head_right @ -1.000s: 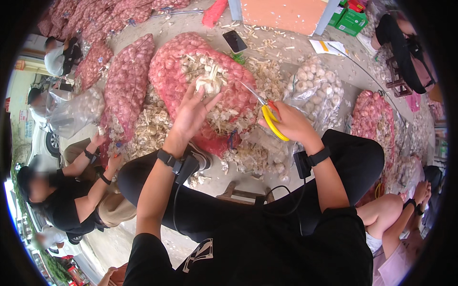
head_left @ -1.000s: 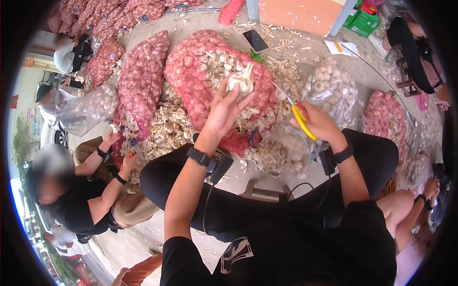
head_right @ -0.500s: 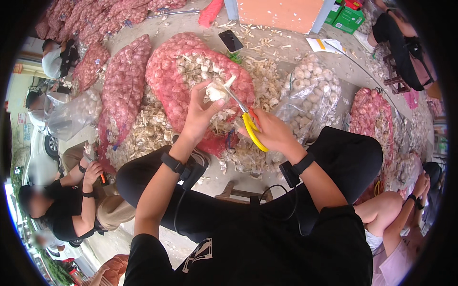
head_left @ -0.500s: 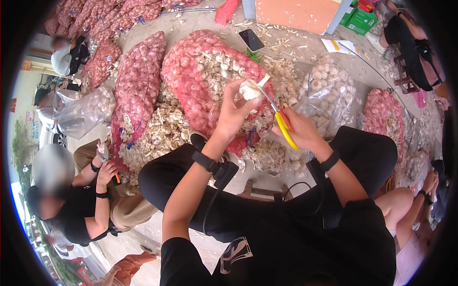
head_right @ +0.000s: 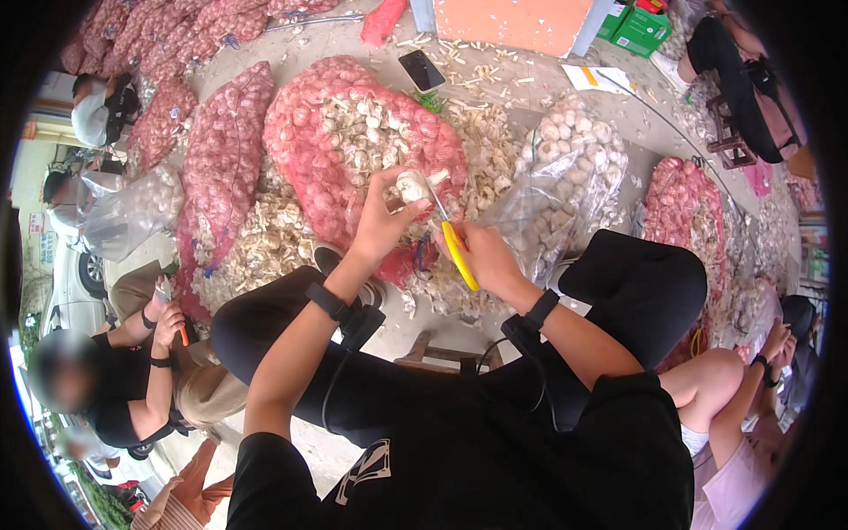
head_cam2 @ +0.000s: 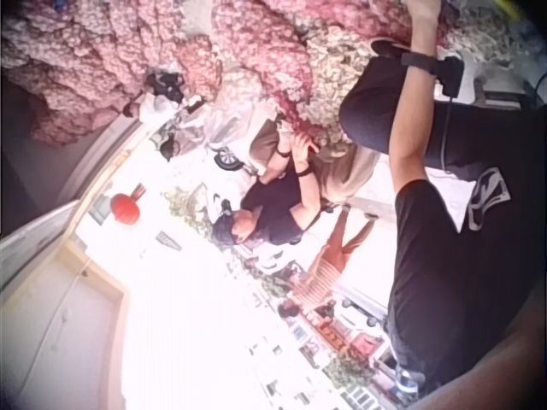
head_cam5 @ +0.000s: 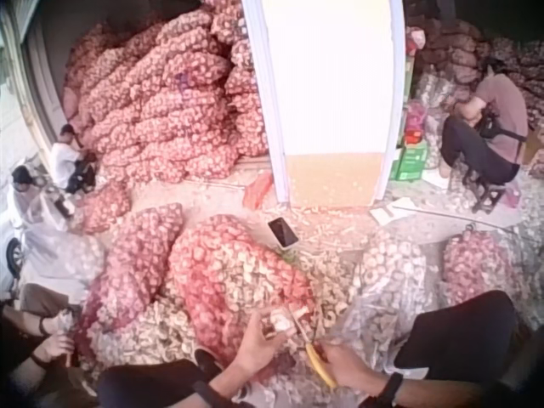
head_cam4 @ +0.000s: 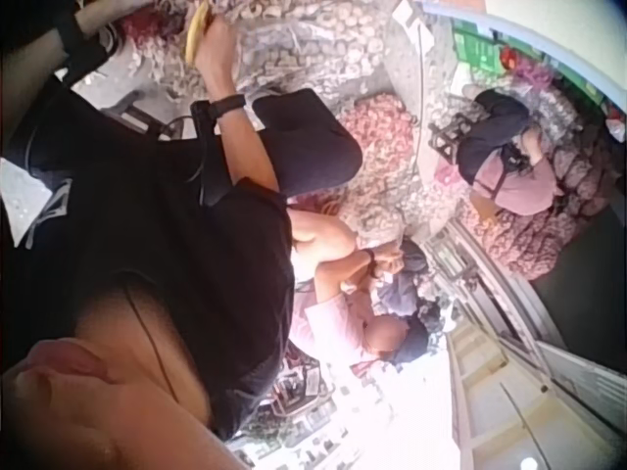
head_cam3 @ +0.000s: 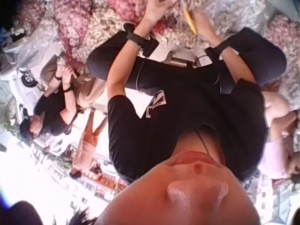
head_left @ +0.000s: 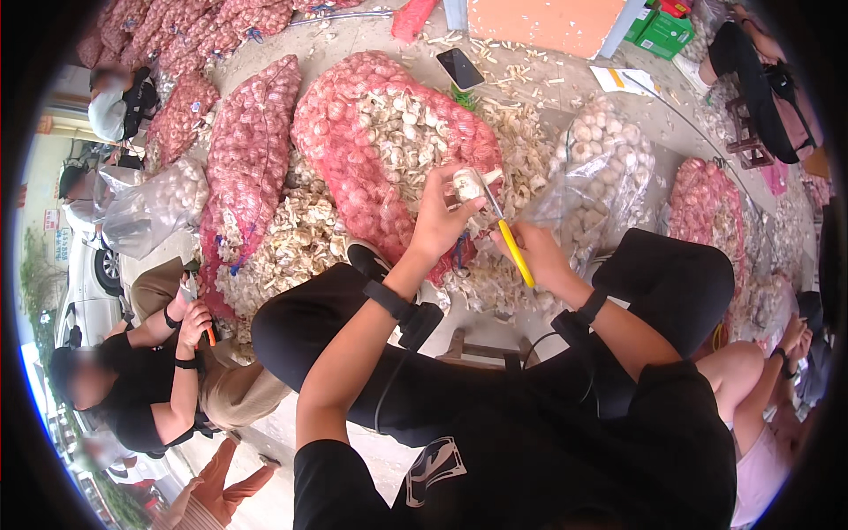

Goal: Trimming the roots and stalks of garlic bulbs using scissors.

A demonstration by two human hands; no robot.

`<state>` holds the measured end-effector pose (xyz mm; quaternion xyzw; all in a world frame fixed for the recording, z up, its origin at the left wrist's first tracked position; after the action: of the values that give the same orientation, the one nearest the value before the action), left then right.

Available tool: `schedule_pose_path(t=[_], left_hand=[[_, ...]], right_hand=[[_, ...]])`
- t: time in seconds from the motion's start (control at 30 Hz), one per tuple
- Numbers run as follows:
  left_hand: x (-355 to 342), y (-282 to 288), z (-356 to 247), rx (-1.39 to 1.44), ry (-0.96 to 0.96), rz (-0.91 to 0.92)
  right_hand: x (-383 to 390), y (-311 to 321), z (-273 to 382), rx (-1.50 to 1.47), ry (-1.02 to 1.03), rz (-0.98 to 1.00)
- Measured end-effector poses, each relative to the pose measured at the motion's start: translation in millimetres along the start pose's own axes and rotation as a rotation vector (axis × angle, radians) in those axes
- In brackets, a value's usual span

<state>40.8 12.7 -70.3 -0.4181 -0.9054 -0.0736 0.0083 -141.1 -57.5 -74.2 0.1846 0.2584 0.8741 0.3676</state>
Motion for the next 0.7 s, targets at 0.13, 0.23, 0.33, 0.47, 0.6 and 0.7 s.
schedule_pose_path(t=[0.13, 0.23, 0.33, 0.47, 0.6, 0.7], left_hand=[[1.3, -0.4, 4.7, 0.136, 0.126, -0.017], [4.6, 1.0, -4.9, 0.225, 0.254, 0.005], [3.5, -2.6, -6.1, 0.278, 0.269, 0.054], [6.7, -11.2, -10.2, 0.194, 0.082, 0.205], [13.5, -18.8, -15.1, 0.03, -0.046, 0.246], [20.7, -22.9, -31.1, -0.255, -0.263, 0.255]], right_hand=[[2.4, -6.2, -10.5, -0.12, -0.127, 0.012], [-0.4, 0.8, 1.1, -0.325, -0.369, 0.096], [-12.5, 7.8, -6.5, -0.507, -0.361, 0.052], [-25.8, 16.0, -3.3, -0.76, -0.255, -0.061], [-28.1, 26.2, 5.7, -0.759, -0.257, -0.111], [-28.4, 25.9, 2.6, -0.716, -0.242, -0.022]])
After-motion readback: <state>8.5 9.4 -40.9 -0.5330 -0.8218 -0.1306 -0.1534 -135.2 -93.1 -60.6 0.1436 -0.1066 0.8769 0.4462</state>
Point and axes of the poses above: each hand's wrist, its own x-axis away from the middle knuckle, its own y-axis out of the back of the hand, z = x × y, the point moved 4 cm from there along -x, towards the middle knuckle, and after that the axes turned 12 degrees about -z, right-handed, at the moved point
